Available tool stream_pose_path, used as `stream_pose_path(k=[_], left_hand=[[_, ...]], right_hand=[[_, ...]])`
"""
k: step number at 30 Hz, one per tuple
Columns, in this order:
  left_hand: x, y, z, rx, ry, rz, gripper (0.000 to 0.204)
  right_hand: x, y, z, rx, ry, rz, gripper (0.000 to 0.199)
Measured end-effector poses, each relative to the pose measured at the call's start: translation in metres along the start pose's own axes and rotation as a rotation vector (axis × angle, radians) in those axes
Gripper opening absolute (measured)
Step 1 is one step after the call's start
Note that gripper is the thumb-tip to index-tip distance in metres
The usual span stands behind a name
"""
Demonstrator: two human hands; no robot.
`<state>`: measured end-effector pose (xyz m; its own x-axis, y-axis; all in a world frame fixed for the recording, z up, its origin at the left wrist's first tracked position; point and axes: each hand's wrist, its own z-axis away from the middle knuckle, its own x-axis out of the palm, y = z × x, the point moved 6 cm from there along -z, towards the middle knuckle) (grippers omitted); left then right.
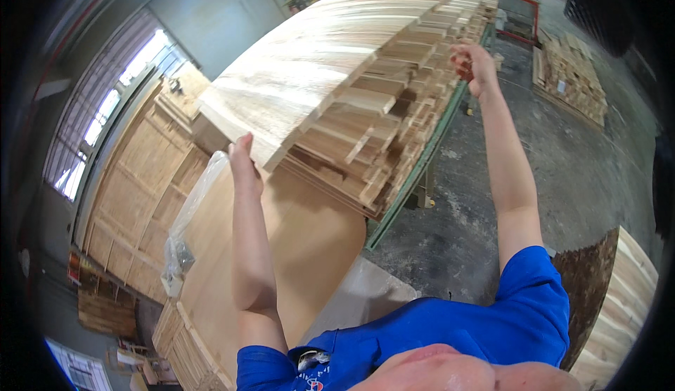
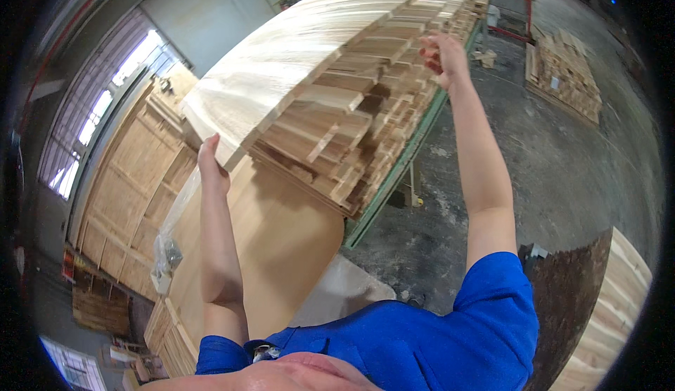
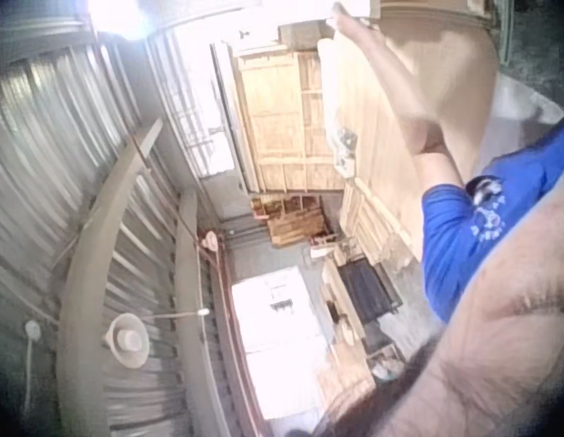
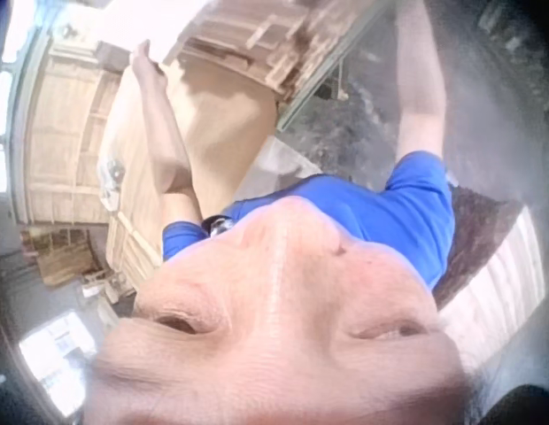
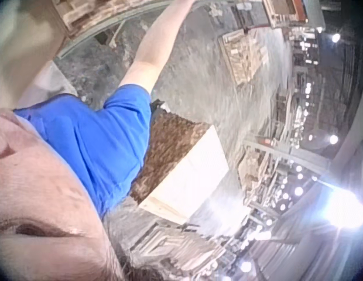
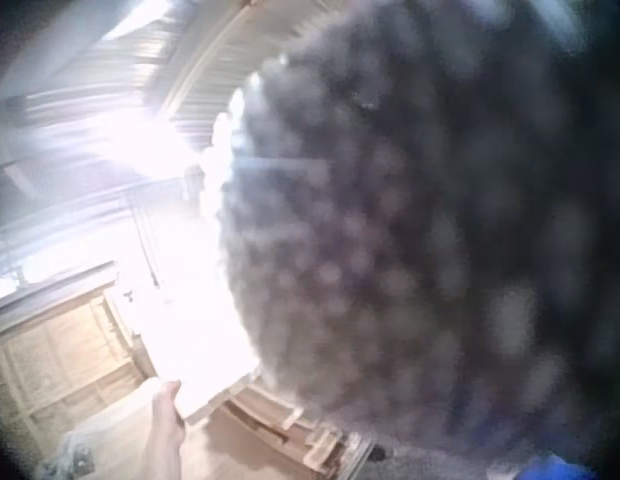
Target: The person assembles a wooden panel by placing a frame onto a flat wooden board and securing it with screws using a pneumatic screwdriver. The person then lifts the completed panel and places it on a stack.
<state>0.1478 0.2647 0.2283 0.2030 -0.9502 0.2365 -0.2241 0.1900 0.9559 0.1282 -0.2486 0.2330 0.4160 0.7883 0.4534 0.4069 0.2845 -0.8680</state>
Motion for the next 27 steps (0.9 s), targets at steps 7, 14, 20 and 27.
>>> stream_pose_path(k=[7, 14, 20, 27], left_hand=[[0.015, -0.009, 0.007, -0.018, -0.059, 0.257, 0.032], [0.044, -0.004, 0.070, -0.125, -0.242, 0.411, 0.038], [0.047, 0.002, 0.071, -0.056, -0.107, 0.392, 0.042], [0.054, -0.007, 0.073, 0.033, 0.027, 0.418, 0.039]], right_hand=[[0.037, 0.045, 0.045, 0.330, -0.239, -0.127, 0.032], [0.056, 0.044, 0.040, 0.433, -0.535, -0.133, 0.035], [0.046, 0.025, -0.013, 0.481, -0.633, -0.243, 0.037], [0.061, 0.036, -0.062, 0.622, -0.806, -0.388, 0.051]])
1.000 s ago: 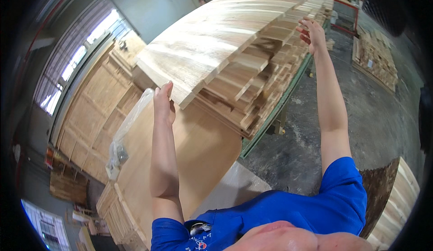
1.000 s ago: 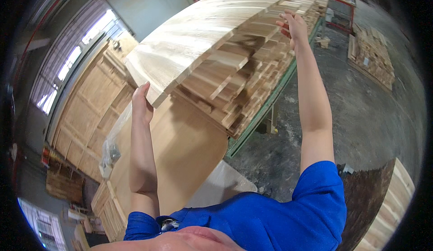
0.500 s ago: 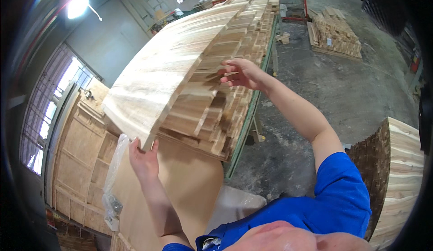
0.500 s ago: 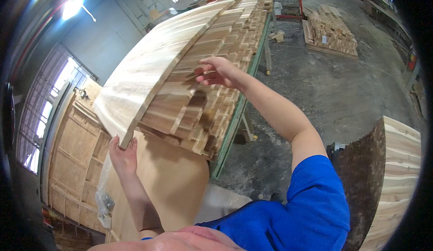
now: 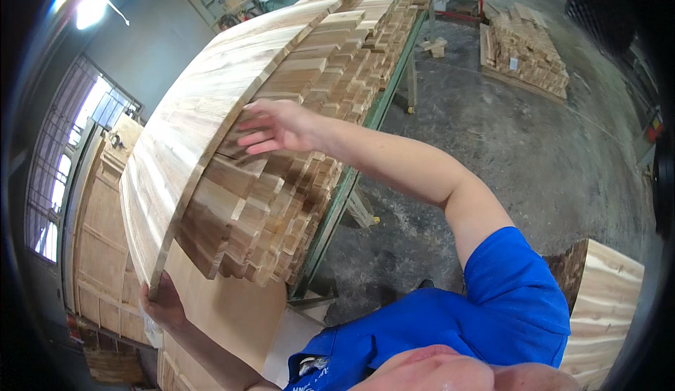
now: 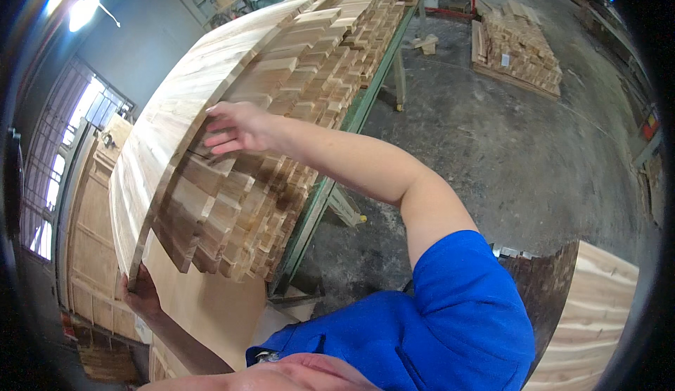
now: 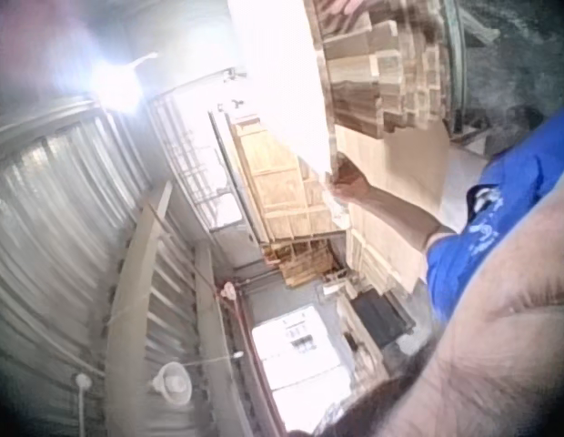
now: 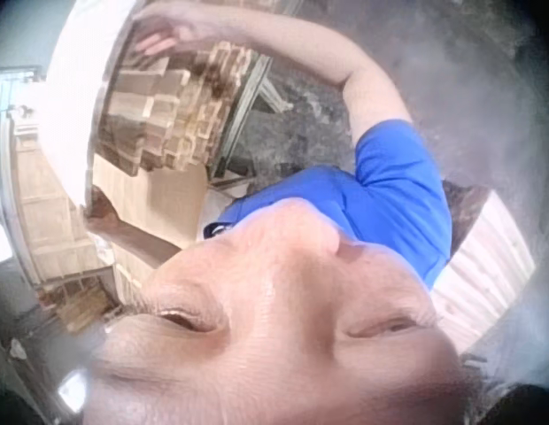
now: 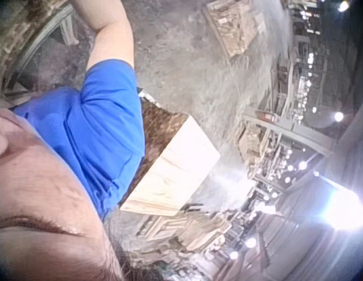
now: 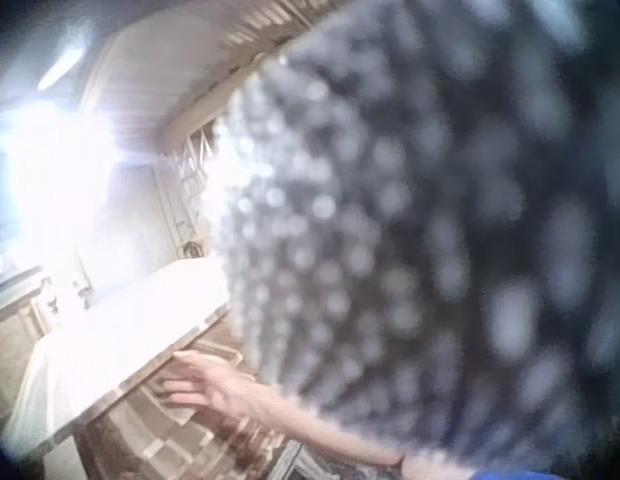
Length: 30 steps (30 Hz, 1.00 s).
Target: The person assembles a wooden panel by placing a frame onto a flat wooden board and securing it with screws using a pneumatic screwdriver. The person then lifts the completed panel and places it on a stack.
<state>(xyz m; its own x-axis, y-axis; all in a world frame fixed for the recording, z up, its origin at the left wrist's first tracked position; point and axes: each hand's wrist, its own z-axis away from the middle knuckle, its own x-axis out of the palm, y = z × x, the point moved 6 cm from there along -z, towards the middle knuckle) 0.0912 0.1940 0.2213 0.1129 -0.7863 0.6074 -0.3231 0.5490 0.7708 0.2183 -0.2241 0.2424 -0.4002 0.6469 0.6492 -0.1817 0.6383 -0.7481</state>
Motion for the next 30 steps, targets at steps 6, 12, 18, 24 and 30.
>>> stream_pose_path(k=[6, 12, 18, 24, 30], left_hand=[[0.010, 0.015, 0.004, -0.015, -0.074, -0.087, 0.037], [0.009, 0.016, 0.014, 0.010, 0.019, 0.107, 0.038], [0.117, -0.030, 0.020, 0.069, 0.044, 0.142, 0.036], [0.211, -0.091, -0.024, 0.092, 0.071, 0.121, 0.037], [0.297, -0.146, -0.088, 0.190, 0.177, -0.097, 0.037]], right_hand=[[0.010, 0.004, -0.049, 0.084, -0.035, -0.206, 0.051], [-0.011, 0.008, -0.100, 0.120, -0.171, -0.280, 0.036], [-0.063, -0.078, -0.116, 0.147, -0.090, -0.308, 0.038], [-0.149, -0.149, -0.132, 0.107, -0.096, -0.397, 0.040], [-0.236, -0.225, -0.162, 0.086, -0.021, -0.446, 0.043]])
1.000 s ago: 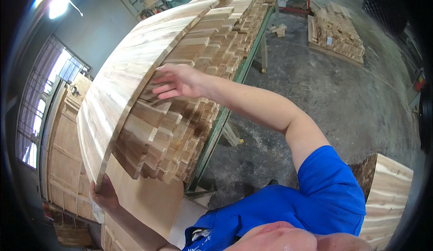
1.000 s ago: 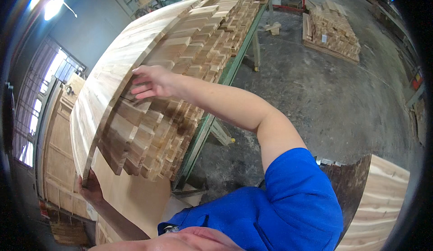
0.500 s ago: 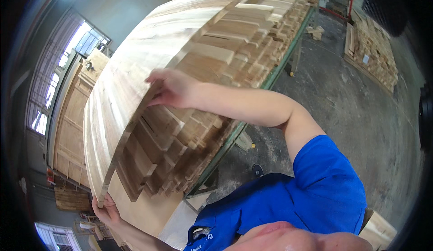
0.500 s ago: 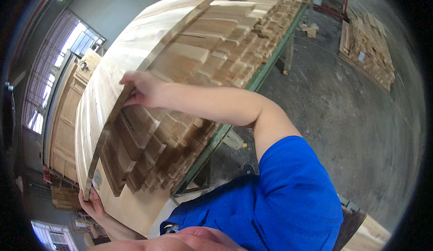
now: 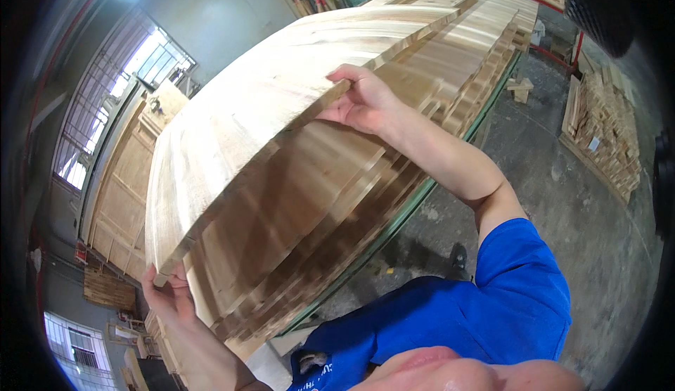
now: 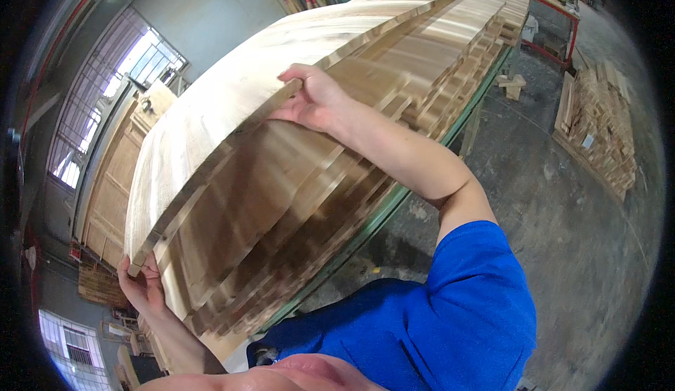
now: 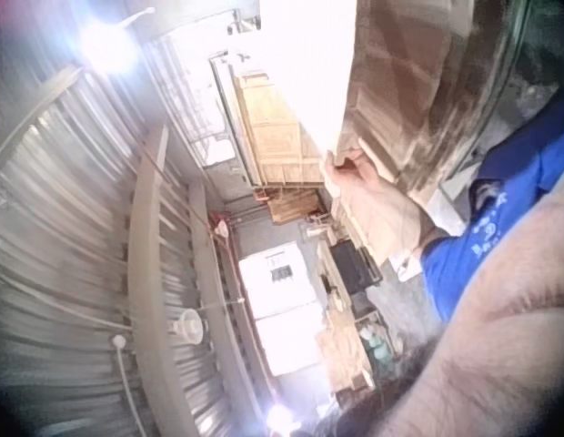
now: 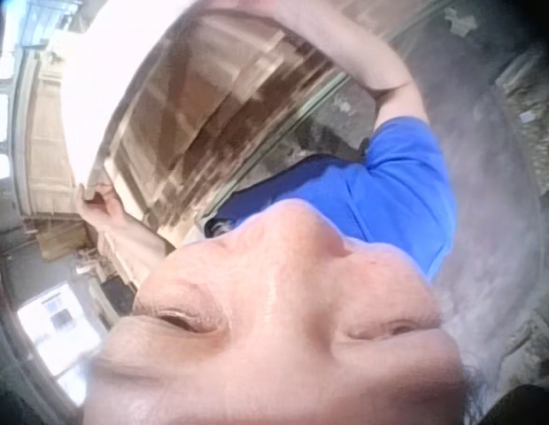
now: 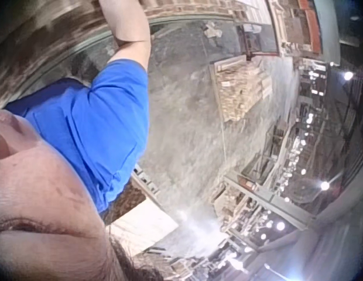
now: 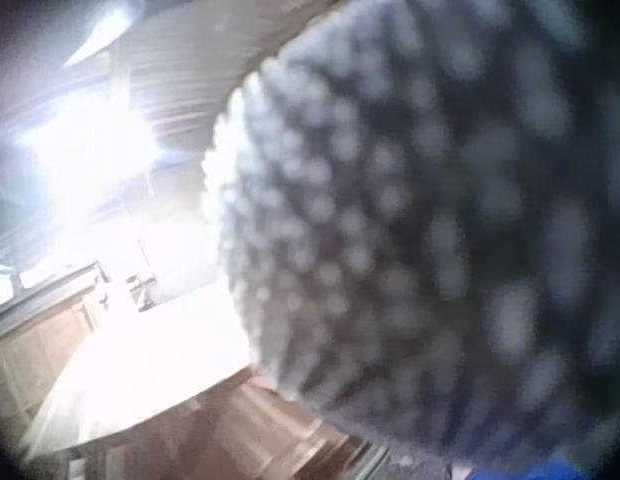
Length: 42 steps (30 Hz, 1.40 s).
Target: The person assembles a wooden panel by placing a frame onto a flat wooden board and securing it with screws using a pneumatic screwdriver. The person then lifts the completed panel and places it on a stack.
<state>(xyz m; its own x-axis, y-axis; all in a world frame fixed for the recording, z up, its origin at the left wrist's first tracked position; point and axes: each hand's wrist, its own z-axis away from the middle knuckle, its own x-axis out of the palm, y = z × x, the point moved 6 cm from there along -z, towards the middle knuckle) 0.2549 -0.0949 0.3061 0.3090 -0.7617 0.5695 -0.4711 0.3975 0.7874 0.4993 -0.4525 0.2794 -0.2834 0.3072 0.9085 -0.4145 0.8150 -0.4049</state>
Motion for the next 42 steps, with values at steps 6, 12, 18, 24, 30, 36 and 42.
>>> stream_pose_path(k=[6, 12, 18, 24, 30, 36, 42], left_hand=[[0.102, -0.071, -0.043, -0.068, 0.037, 0.027, 0.031], [0.211, -0.135, -0.064, -0.137, 0.073, -0.023, 0.018], [0.278, -0.200, -0.064, -0.154, 0.043, 0.004, 0.016], [0.354, -0.252, -0.061, -0.251, -0.068, 0.017, 0.028], [0.434, -0.304, -0.056, -0.298, -0.050, 0.039, 0.025], [0.502, -0.362, -0.046, -0.330, -0.087, 0.110, 0.024], [0.517, -0.426, -0.030, -0.409, -0.013, 0.161, 0.029]], right_hand=[[-0.040, -0.134, -0.025, -0.027, 0.035, 0.035, 0.045], [-0.091, -0.232, -0.032, -0.107, 0.084, 0.058, 0.041], [-0.130, -0.304, -0.039, -0.194, 0.121, 0.148, 0.037], [-0.169, -0.389, -0.047, -0.241, 0.293, 0.185, 0.038], [-0.214, -0.486, -0.065, -0.218, 0.208, 0.254, 0.039], [-0.258, -0.571, -0.073, -0.199, 0.242, 0.343, 0.039], [-0.286, -0.601, -0.073, -0.125, 0.219, 0.413, 0.040]])
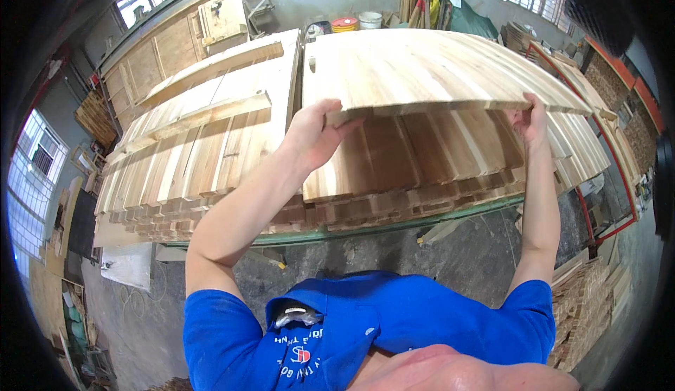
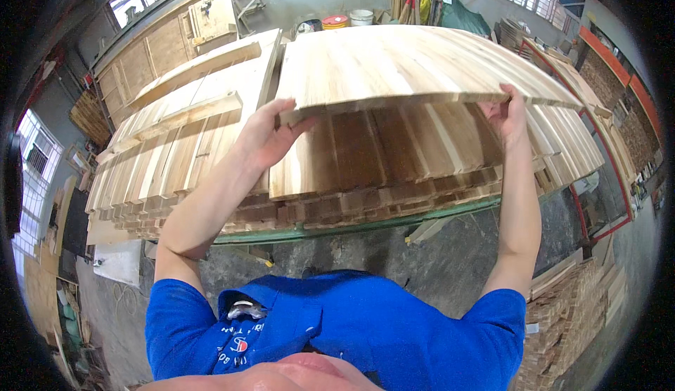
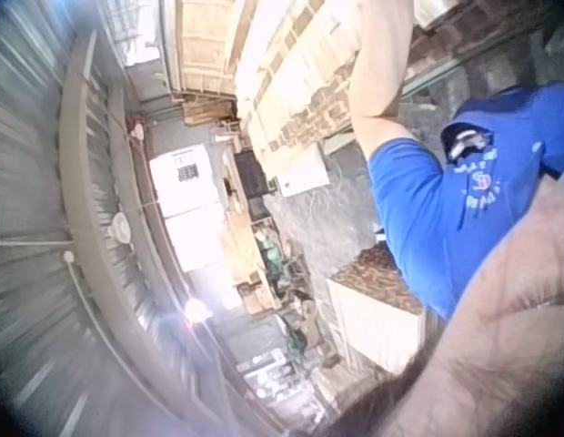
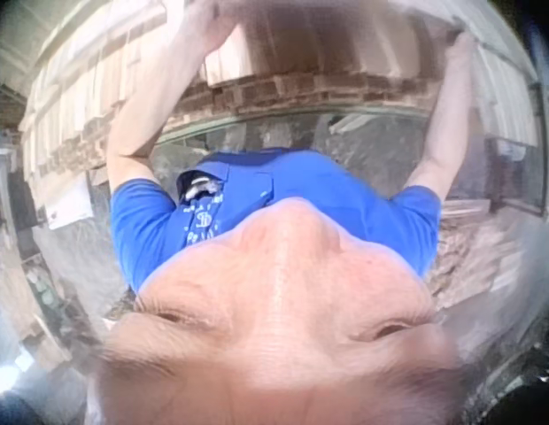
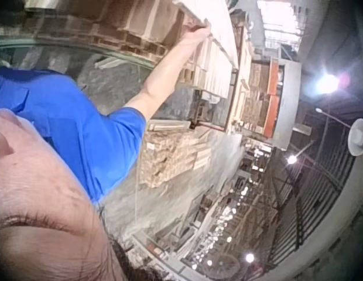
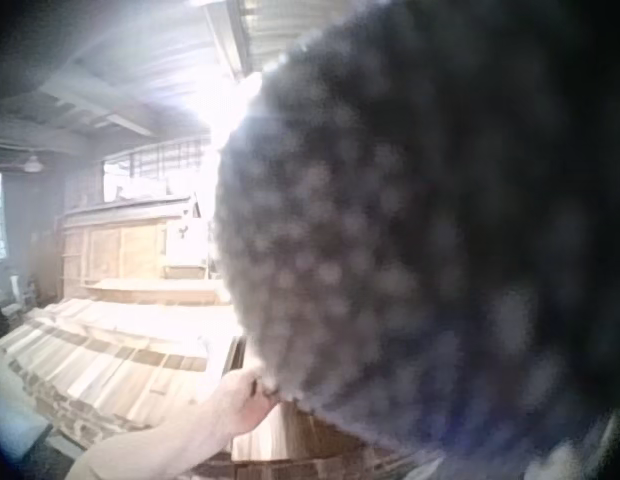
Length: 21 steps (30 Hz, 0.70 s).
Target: The person assembles a wooden panel by placing a frame onto a flat wooden board and securing it with screws using a pneumatic screwdriver. The person then lifts the completed panel and places it on a stack.
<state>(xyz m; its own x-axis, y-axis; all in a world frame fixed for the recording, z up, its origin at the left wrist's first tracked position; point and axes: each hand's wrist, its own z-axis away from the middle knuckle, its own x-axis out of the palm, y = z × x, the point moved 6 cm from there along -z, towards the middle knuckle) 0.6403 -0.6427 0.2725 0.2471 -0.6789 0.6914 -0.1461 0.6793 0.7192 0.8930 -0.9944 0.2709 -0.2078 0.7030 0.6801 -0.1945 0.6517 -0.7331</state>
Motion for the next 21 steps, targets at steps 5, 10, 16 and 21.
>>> stream_pose_path(k=[5, 10, 16, 21], left_hand=[[-0.015, -0.001, 0.020, -0.045, 0.066, -0.280, 0.019], [-0.030, -0.003, 0.116, -0.003, 0.009, -1.423, 0.024], [-0.086, -0.122, 0.093, -0.303, -0.167, -0.061, 0.047], [-0.040, -0.138, 0.040, -0.246, 0.047, 0.168, 0.056]], right_hand=[[0.010, 0.022, 0.035, 0.336, -0.461, 0.266, 0.048], [-0.014, -0.020, 0.113, 0.271, -0.540, 1.117, 0.046], [-0.103, 0.002, 0.080, 0.265, -0.206, 0.422, 0.044], [-0.099, 0.047, 0.056, 0.338, -0.022, 0.293, 0.048]])
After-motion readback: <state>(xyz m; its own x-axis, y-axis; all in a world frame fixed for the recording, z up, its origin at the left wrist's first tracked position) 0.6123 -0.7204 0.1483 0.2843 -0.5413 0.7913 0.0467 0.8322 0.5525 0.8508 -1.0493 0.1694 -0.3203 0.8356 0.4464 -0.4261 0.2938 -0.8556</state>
